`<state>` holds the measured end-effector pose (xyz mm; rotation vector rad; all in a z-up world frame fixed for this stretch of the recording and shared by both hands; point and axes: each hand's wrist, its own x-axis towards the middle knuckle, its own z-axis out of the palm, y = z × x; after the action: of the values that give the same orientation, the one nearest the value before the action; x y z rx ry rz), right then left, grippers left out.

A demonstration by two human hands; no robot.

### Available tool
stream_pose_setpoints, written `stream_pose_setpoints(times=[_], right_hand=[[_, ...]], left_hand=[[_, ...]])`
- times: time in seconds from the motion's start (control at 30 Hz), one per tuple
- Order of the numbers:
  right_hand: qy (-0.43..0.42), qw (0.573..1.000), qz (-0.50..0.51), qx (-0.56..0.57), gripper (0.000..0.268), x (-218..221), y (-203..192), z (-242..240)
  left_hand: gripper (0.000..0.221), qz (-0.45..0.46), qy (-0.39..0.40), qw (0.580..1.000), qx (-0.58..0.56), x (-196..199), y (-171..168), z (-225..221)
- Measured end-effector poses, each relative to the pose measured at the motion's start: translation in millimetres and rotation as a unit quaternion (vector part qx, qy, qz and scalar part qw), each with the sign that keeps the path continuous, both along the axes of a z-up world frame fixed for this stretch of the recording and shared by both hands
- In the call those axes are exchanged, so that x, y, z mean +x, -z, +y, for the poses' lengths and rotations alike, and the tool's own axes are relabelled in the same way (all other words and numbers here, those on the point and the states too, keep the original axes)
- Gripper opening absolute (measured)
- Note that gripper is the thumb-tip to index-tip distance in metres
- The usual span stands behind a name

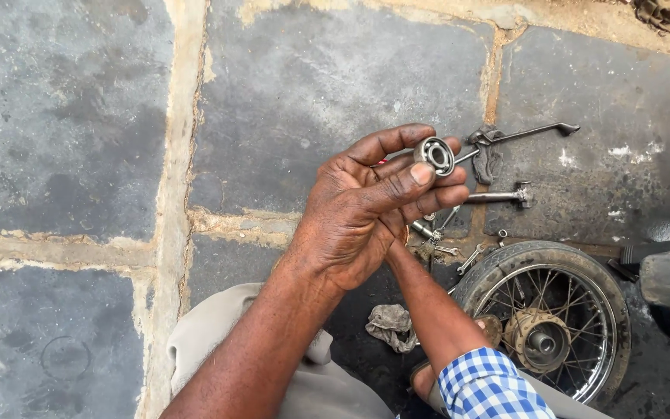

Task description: Apply grease to a wheel bearing and reinstall it into a motorcycle wheel hub.

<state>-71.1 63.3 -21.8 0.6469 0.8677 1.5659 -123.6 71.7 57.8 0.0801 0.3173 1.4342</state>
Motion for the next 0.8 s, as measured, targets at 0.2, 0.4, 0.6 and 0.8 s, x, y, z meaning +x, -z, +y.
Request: stream_pose_setpoints(times=[0.2, 0.4, 0.6, 0.8], right_hand=[[-0.472, 0.263, -0.84, 0.052, 0.073, 138, 168, 21], [-0.398, 0.097, -0.91, 0.067, 0.089, 168, 62, 1], [0.012, 0.334, -0.921, 0.2, 0.089, 222, -108, -65], [0.195, -0.059, -0.933, 0.296, 0.096, 225, -125, -105]], left_hand=[[0.052, 0.002, 0.035, 0.999, 0.004, -3, -1, -3], [0.055, 0.052, 0.087, 0.994, 0.034, 4, 10, -14], [0.051, 0.098, 0.119, 0.986, 0.07, 27, 11, -27], [0.049, 0.137, 0.181, 0.969, 0.1, 63, 3, -48]])
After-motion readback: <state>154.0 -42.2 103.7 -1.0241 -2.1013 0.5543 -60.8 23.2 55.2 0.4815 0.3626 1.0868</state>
